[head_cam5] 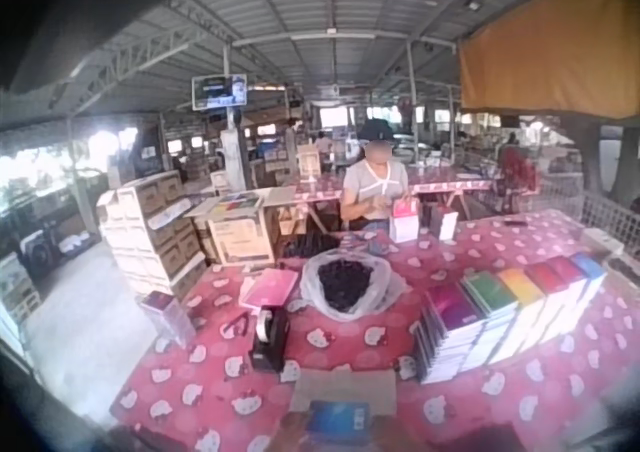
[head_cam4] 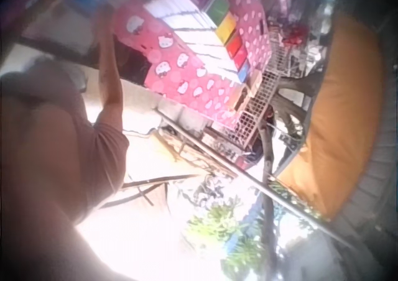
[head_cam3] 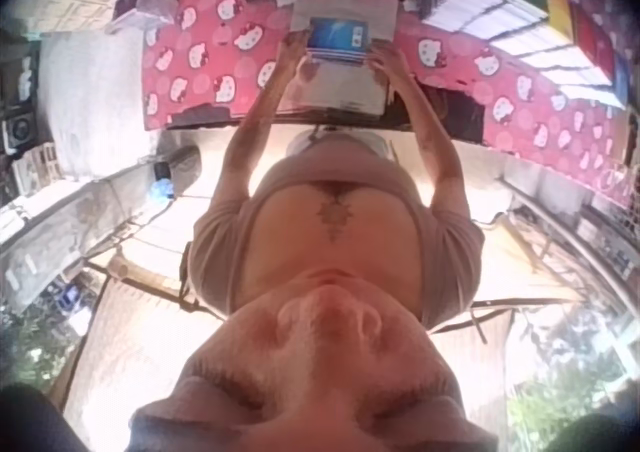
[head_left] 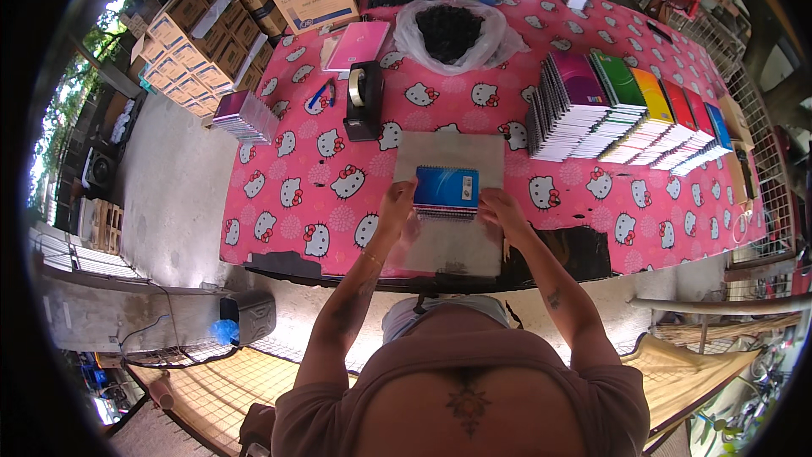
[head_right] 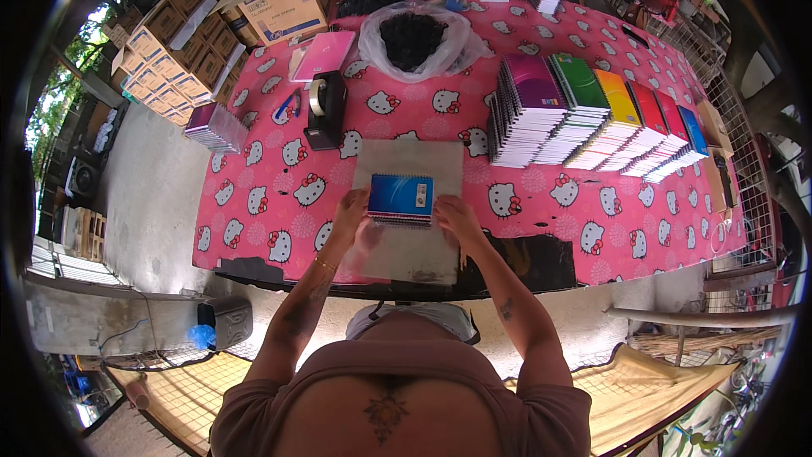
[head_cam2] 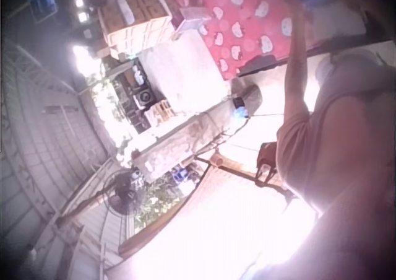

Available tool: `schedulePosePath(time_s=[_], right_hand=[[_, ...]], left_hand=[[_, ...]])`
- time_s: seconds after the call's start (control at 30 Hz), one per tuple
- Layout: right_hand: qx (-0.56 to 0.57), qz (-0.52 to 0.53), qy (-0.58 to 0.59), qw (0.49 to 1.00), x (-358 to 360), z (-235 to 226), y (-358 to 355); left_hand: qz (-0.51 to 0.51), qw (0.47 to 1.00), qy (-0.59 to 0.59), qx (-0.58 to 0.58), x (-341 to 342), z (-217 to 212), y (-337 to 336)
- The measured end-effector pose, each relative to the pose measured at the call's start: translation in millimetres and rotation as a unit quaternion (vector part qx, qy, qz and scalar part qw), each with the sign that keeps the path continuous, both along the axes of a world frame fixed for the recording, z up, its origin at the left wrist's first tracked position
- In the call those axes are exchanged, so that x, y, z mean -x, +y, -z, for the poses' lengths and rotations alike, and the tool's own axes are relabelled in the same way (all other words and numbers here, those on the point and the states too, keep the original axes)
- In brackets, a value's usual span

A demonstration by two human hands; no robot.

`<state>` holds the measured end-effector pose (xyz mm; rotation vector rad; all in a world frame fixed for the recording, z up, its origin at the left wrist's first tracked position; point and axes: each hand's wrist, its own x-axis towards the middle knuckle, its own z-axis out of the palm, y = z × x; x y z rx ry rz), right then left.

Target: The person repeatedly picks up small notebooks from a table, places them into clear plastic bags, and seals the bags. The notebooks are arranged in color-coded stacks on a pink Hello Kitty tablecloth. The person handles the notebooks one at a time and places the sealed bags back on the table.

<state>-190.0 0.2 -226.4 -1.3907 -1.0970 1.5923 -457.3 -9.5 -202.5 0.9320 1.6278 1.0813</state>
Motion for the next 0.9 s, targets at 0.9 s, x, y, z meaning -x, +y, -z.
schedulePosePath(time_s=[0.9], right_hand=[[-0.306,-0.125,-0.383,0.863,2,-72,-62]], left_hand=[[0.328,0.809,0.342,-0.347,63,-32,-37]])
